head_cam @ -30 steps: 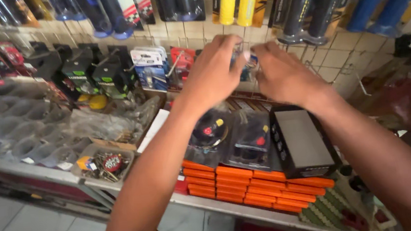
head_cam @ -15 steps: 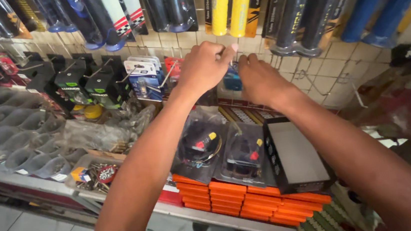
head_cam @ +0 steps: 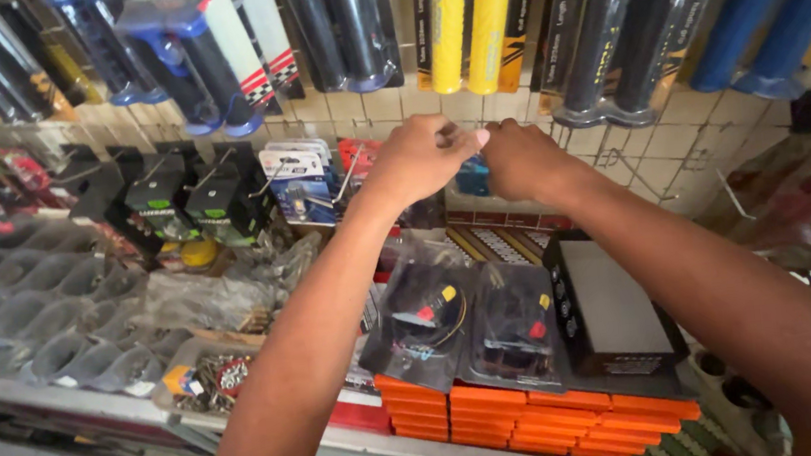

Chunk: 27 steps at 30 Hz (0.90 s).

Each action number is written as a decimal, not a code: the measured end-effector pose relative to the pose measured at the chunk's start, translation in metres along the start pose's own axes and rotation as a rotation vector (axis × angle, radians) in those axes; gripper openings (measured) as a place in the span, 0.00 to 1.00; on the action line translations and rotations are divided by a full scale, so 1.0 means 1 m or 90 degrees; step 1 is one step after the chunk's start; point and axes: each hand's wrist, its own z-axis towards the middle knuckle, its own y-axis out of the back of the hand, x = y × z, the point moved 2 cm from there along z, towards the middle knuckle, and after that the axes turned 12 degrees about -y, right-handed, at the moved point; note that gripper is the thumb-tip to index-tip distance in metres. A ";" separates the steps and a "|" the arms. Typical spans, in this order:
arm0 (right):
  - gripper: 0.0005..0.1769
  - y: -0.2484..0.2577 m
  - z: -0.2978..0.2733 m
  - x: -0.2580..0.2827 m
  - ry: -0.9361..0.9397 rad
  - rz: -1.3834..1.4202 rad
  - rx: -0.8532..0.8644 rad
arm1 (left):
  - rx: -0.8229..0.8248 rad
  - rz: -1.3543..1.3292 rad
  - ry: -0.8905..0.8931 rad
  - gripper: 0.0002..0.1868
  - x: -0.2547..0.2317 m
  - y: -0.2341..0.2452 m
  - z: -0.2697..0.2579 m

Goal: The person takes several packaged motorcycle parts from a wall shelf and places them on a glass counter, then arranges the items on the counter.

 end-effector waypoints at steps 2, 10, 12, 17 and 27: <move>0.25 -0.005 0.008 -0.004 -0.011 0.015 0.000 | 0.030 0.005 0.028 0.31 0.002 0.000 -0.002; 0.20 -0.016 0.021 -0.015 -0.072 0.057 -0.010 | 0.045 -0.020 0.042 0.29 0.004 -0.010 0.000; 0.18 -0.012 0.017 -0.016 -0.075 0.063 -0.009 | 0.036 -0.023 0.041 0.28 0.005 -0.013 0.001; 0.15 0.001 0.003 -0.010 -0.076 0.075 -0.006 | 0.019 0.009 0.007 0.28 0.006 -0.017 0.003; 0.18 0.035 -0.034 0.003 -0.208 0.284 0.064 | 0.045 -0.047 0.016 0.24 0.006 -0.014 0.007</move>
